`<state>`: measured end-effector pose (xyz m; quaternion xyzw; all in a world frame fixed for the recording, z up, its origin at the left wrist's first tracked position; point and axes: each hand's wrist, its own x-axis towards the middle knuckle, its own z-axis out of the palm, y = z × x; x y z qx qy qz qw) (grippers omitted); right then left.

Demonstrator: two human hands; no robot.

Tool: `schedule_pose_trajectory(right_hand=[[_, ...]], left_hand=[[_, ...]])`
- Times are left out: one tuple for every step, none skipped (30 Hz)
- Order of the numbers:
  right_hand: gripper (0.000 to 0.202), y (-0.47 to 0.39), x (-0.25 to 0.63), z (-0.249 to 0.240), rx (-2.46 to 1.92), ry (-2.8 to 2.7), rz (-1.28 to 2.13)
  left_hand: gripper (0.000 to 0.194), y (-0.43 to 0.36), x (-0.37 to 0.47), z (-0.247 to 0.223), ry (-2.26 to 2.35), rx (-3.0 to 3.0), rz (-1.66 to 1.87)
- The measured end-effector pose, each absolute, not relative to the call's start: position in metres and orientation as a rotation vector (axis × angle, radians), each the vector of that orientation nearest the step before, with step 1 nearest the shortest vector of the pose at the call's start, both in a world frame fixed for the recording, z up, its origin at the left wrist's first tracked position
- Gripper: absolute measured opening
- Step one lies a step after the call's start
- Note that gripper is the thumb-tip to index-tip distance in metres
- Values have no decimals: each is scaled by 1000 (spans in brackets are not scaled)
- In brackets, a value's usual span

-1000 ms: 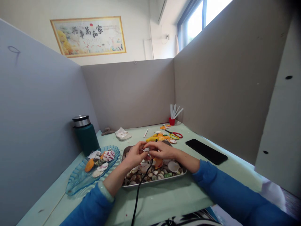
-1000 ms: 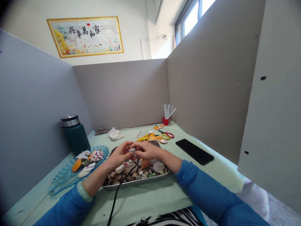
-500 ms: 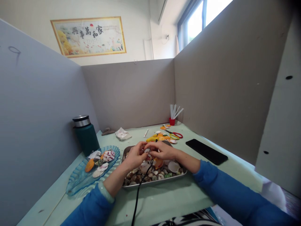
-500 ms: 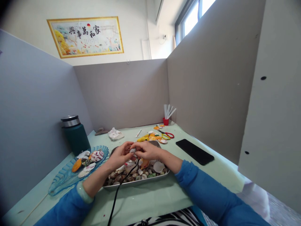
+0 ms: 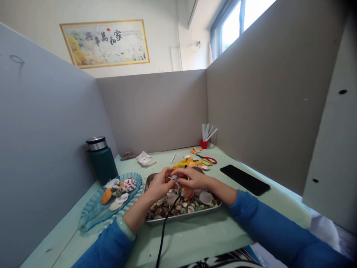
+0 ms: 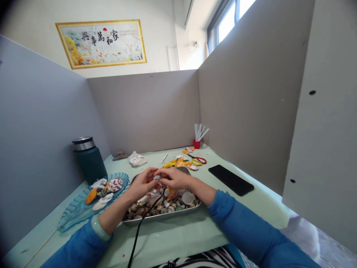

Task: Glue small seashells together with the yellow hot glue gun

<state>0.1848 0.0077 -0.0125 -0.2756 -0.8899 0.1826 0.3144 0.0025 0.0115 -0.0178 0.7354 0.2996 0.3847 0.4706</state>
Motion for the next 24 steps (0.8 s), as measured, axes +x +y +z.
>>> schedule_pose_trajectory(right_hand=[[30, 7, 185, -12, -732, -2343, 503], [30, 7, 185, -11, -736, -2341, 525], [30, 6, 185, -11, -737, -2338, 542], [31, 6, 185, -11, -739, -2336, 550], [32, 6, 185, -11, -740, -2333, 550], [33, 6, 185, -11, -740, -2333, 547], [34, 6, 185, -11, -741, -2332, 545], [34, 6, 185, -11, -740, -2330, 549], [34, 6, 185, -11, -740, -2327, 564], [34, 6, 186, -11, -737, -2324, 583], [33, 6, 186, -11, -733, -2319, 598], [32, 7, 186, -11, -728, -2315, 607], [30, 7, 186, -11, -723, -2311, 610], [29, 7, 186, -12, -719, -2309, 611], [28, 8, 186, -12, -715, -2308, 612], [28, 8, 186, -12, -712, -2306, 617], [27, 8, 186, -13, -709, -2304, 624], [27, 8, 186, -13, -707, -2301, 630], [28, 9, 186, -14, -704, -2297, 634], [28, 9, 186, -14, -702, -2294, 637], [28, 9, 186, -14, -702, -2291, 637], [28, 10, 186, -15, -702, -2288, 635], [29, 10, 186, -15, -704, -2285, 629], [28, 10, 186, -15, -707, -2283, 620]], left_hand=[[36, 11, 3, -17, 729, 1788, 945], [37, 11, 3, -17, 724, 1778, 951], [38, 10, 4, -16, 724, 1772, 957], [38, 10, 4, -15, 728, 1767, 962], [38, 9, 4, -15, 735, 1764, 967], [38, 9, 4, -14, 743, 1760, 971], [38, 9, 4, -14, 748, 1754, 975], [38, 9, 4, -14, 749, 1749, 974], [39, 9, 4, -14, 747, 1745, 972], [39, 9, 4, -14, 740, 1743, 970], [39, 9, 4, -15, 728, 1745, 966], [39, 10, 4, -15, 714, 1750, 966], [40, 10, 4, -16, 698, 1757, 967], [40, 11, 4, -17, 683, 1765, 971], [39, 11, 4, -18, 673, 1774, 975], [39, 12, 4, -19, 671, 1783, 974], [39, 13, 3, -20, 674, 1792, 971], [40, 14, 3, -21, 678, 1800, 967], [40, 15, 3, -21, 679, 1804, 963], [41, 15, 3, -22, 676, 1804, 960], [42, 16, 3, -23, 669, 1799, 959], [42, 16, 3, -23, 658, 1792, 958], [43, 16, 3, -23, 644, 1785, 954], [43, 16, 3, -23, 631, 1778, 951]])
